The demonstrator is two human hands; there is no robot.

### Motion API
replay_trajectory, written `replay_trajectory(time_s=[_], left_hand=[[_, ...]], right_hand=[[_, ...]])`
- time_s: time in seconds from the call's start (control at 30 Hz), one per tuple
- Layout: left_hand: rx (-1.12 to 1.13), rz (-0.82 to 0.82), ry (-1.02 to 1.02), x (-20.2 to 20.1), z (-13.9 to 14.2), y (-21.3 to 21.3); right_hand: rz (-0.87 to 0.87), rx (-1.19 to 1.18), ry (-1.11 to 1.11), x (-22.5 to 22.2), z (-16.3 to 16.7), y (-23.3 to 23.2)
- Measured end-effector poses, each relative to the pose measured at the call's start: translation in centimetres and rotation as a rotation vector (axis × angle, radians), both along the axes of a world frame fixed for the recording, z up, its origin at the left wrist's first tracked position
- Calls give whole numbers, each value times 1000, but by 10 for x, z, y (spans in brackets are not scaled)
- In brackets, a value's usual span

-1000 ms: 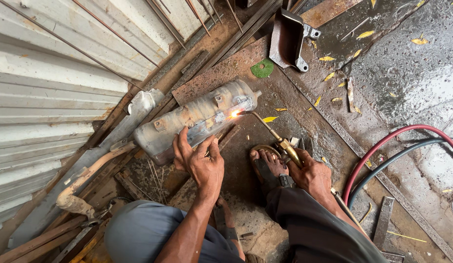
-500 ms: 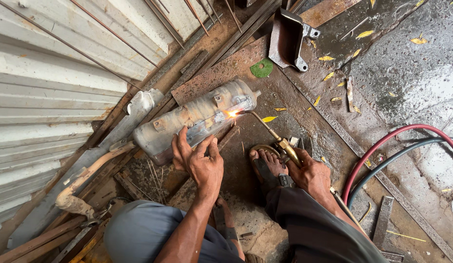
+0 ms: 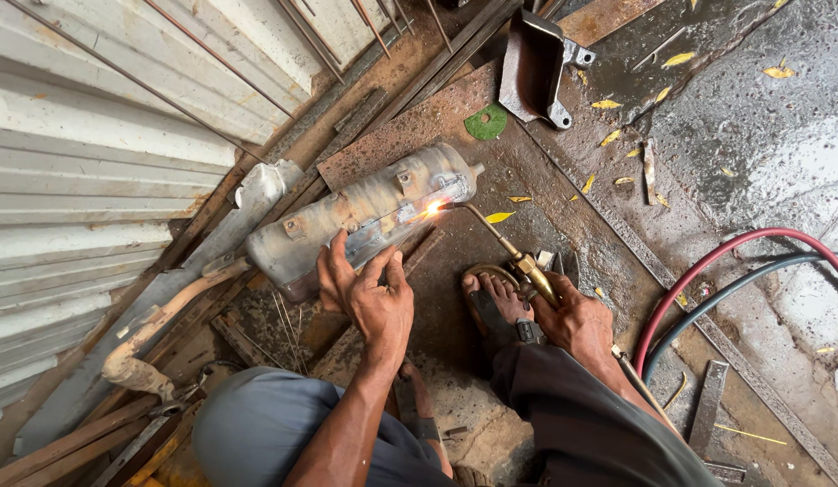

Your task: The person sits on the workshop floor and brazes a rusty cylindrical metal tank using an oxy-fuel torch held in one hand and a filler rod in the other. They run weld beads along the tank seam, reposition the rod and torch repeatedly, briefly pause and look away, then resume welding along the seam.

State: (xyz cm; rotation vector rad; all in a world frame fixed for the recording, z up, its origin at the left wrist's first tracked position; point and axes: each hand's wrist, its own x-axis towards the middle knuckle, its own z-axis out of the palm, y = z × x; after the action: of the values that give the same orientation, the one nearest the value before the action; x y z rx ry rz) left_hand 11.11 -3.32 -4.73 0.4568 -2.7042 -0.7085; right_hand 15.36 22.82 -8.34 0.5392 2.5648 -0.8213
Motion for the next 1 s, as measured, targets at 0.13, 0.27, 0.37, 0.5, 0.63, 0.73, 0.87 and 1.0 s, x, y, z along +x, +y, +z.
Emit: replay_trajectory(time_s=[0.13, 0.27, 0.37, 0.5, 0.63, 0.73, 0.87, 1.0], left_hand=[[9, 5, -8, 1, -1, 0], [10, 1, 9, 1, -3, -1], [6, -6, 15, 2, -4, -2], [0, 3, 3, 2, -4, -2], [5, -10, 5, 2, -4, -2], [7, -8, 3, 2, -4, -2], [4, 0, 4, 1, -5, -1], [0, -4, 3, 0, -6, -1]], right_hand=[[-26, -10, -46, -1, 1, -1], [-5, 6, 4, 1, 2, -3], [2, 21, -46, 0, 1, -3], [-19, -6, -55, -2, 2, -3], [-11, 23, -98, -2, 3, -4], [-24, -4, -91, -3, 3, -3], [-5, 34, -124, -4, 0, -2], [12, 35, -104, -2, -4, -1]])
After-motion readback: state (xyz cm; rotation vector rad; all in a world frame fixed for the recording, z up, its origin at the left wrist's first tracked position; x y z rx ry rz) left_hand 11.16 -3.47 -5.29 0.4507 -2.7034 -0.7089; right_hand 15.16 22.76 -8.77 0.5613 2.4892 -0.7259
